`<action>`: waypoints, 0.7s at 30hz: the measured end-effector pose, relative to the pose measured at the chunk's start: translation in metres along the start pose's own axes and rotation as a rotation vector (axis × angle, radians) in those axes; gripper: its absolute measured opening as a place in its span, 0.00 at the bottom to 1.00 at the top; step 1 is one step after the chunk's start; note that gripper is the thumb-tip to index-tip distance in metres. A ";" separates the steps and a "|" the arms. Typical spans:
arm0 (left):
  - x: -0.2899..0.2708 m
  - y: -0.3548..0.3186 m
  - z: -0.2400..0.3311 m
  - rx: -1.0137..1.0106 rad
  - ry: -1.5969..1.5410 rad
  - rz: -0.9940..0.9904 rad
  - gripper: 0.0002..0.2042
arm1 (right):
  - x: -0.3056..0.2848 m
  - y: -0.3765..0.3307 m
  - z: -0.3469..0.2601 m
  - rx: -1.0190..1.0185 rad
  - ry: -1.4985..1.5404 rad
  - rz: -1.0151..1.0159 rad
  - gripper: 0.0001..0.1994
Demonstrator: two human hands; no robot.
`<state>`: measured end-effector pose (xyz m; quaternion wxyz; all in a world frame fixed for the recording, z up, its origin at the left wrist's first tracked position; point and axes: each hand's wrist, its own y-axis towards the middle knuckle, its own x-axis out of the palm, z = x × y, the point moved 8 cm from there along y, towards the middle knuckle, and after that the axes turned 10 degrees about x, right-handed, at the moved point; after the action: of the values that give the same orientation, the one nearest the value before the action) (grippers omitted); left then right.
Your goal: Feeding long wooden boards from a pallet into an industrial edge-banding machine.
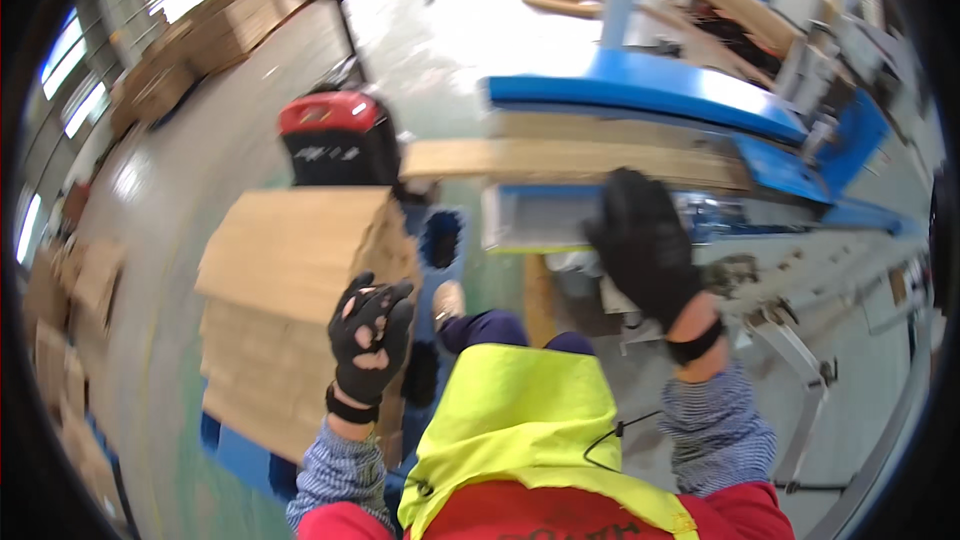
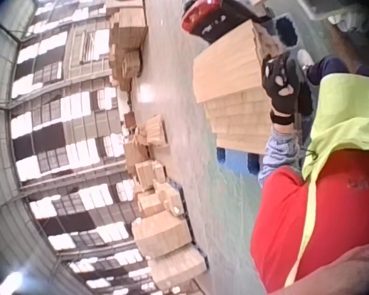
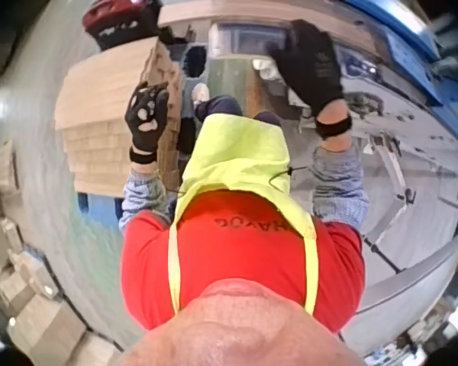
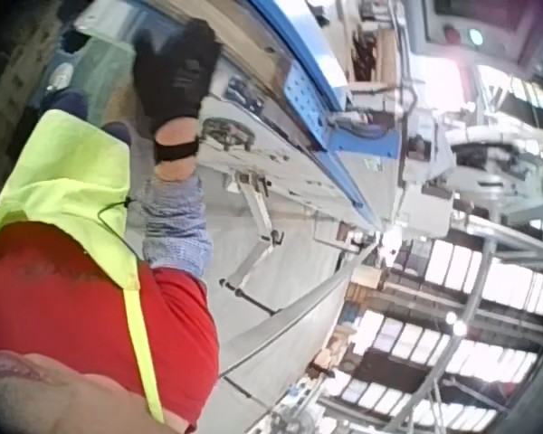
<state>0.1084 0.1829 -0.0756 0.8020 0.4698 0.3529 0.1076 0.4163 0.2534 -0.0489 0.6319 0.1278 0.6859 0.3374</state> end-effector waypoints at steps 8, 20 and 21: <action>-0.079 -0.143 -0.103 -0.434 0.482 -0.265 0.09 | -0.022 0.011 -0.016 0.009 -0.035 0.027 0.25; -0.043 -0.221 -0.157 -0.642 0.920 -0.744 0.33 | -0.020 -0.010 0.083 0.260 -0.022 0.001 0.12; -0.037 -0.220 -0.147 -0.575 0.933 -0.749 0.34 | -0.023 -0.014 0.099 0.412 0.179 0.060 0.10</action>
<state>-0.0516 0.1466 -0.2866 0.6417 -0.0131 0.7598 0.1038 0.5178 0.2592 -0.0366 0.5188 0.2440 0.7896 0.2189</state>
